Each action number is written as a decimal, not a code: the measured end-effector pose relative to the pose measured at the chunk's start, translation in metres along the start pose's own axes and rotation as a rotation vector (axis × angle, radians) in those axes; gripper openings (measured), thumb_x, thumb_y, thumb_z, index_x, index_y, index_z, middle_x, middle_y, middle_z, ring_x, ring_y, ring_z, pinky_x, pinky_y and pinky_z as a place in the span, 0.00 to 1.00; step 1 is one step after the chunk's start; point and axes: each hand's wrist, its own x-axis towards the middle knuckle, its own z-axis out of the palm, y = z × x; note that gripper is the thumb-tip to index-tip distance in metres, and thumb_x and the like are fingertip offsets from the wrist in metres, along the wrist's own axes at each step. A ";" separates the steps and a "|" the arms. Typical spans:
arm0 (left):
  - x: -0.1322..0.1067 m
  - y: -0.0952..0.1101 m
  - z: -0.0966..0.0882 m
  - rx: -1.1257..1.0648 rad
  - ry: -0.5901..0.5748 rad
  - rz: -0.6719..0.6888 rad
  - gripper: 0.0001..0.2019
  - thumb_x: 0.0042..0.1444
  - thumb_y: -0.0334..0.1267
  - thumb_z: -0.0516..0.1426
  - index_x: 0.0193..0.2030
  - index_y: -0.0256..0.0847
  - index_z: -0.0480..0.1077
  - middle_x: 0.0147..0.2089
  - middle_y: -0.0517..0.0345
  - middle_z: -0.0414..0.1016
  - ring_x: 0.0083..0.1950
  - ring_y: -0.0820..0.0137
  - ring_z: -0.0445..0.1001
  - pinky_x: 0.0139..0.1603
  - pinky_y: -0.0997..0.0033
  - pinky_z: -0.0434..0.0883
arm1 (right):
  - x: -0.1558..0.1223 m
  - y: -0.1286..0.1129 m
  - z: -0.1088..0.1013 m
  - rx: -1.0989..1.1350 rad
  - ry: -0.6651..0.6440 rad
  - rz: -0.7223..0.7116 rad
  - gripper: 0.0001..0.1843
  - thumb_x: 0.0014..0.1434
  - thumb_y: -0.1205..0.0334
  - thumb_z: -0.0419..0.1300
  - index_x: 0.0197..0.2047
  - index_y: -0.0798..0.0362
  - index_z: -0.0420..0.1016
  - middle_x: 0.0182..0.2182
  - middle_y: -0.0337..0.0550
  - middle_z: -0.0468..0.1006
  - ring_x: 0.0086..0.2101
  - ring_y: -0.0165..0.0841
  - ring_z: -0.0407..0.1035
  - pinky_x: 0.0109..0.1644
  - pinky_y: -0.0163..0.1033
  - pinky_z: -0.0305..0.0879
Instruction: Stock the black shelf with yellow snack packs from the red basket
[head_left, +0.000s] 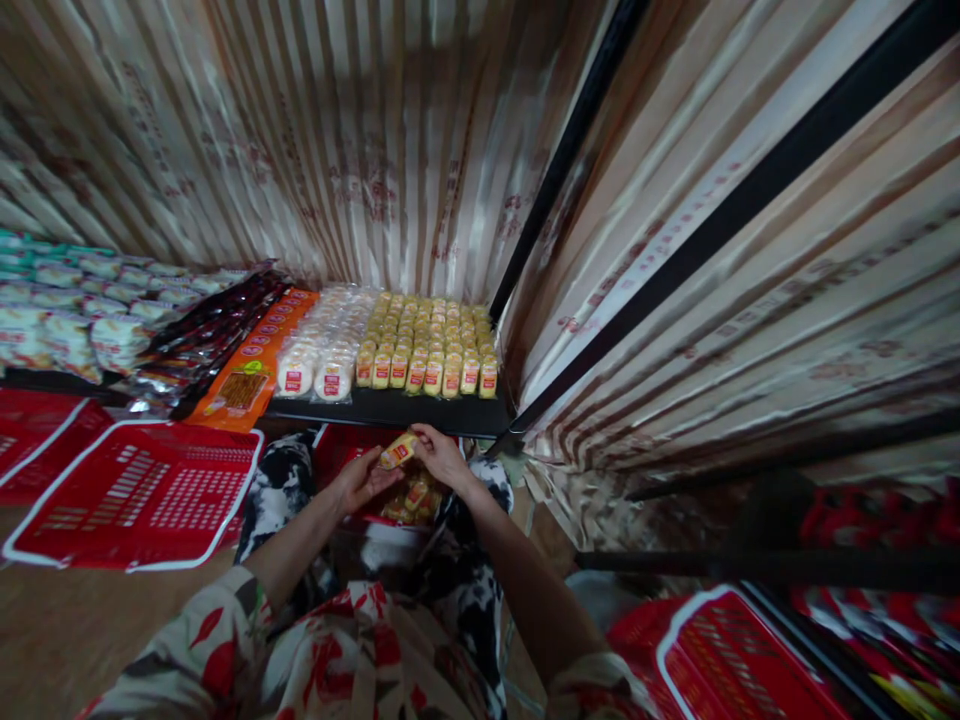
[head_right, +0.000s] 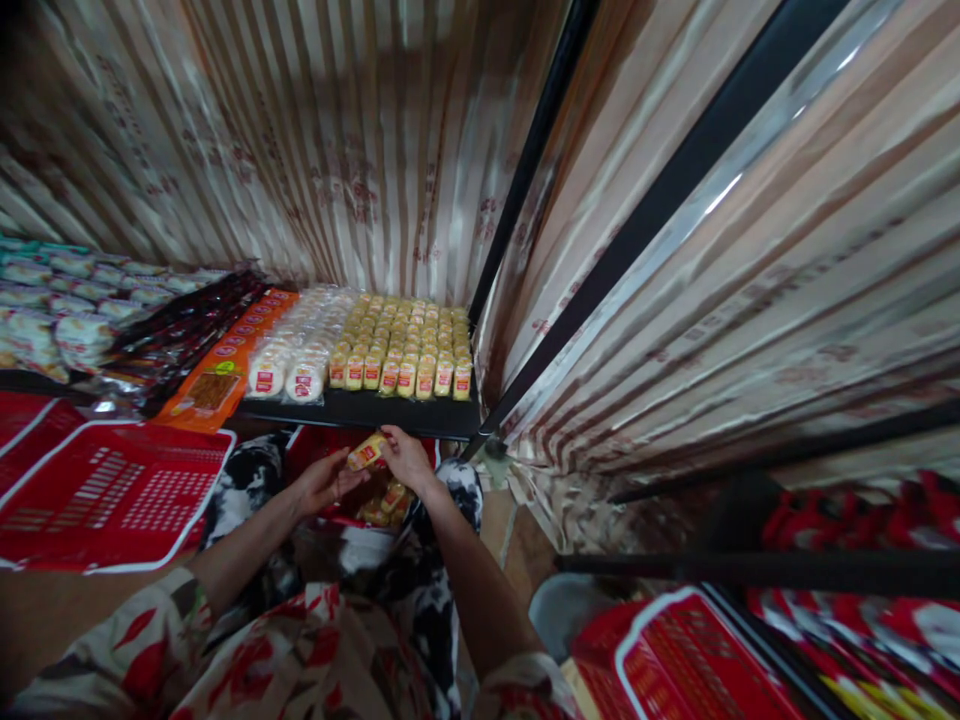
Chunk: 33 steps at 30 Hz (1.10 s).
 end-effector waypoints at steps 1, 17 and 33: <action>-0.002 0.002 0.001 0.027 0.006 0.006 0.16 0.63 0.39 0.48 0.44 0.24 0.66 0.26 0.45 0.75 0.27 0.67 0.77 0.25 0.76 0.75 | 0.000 0.000 0.000 0.024 0.014 0.033 0.19 0.57 0.63 0.55 0.52 0.48 0.67 0.33 0.38 0.76 0.31 0.29 0.72 0.37 0.35 0.68; 0.013 0.031 0.034 0.600 -0.059 0.518 0.10 0.43 0.38 0.65 0.28 0.34 0.71 0.23 0.58 0.74 0.21 0.76 0.69 0.22 0.80 0.65 | -0.020 0.008 0.013 0.483 0.066 0.278 0.15 0.56 0.57 0.55 0.46 0.53 0.67 0.28 0.39 0.76 0.28 0.31 0.74 0.31 0.35 0.70; 0.052 0.029 0.129 1.098 -0.009 0.964 0.10 0.49 0.33 0.59 0.40 0.40 0.70 0.29 0.61 0.71 0.30 0.73 0.68 0.37 0.75 0.66 | -0.014 -0.006 -0.047 -0.311 0.583 -0.030 0.25 0.57 0.57 0.53 0.58 0.54 0.62 0.44 0.49 0.69 0.32 0.32 0.68 0.42 0.41 0.67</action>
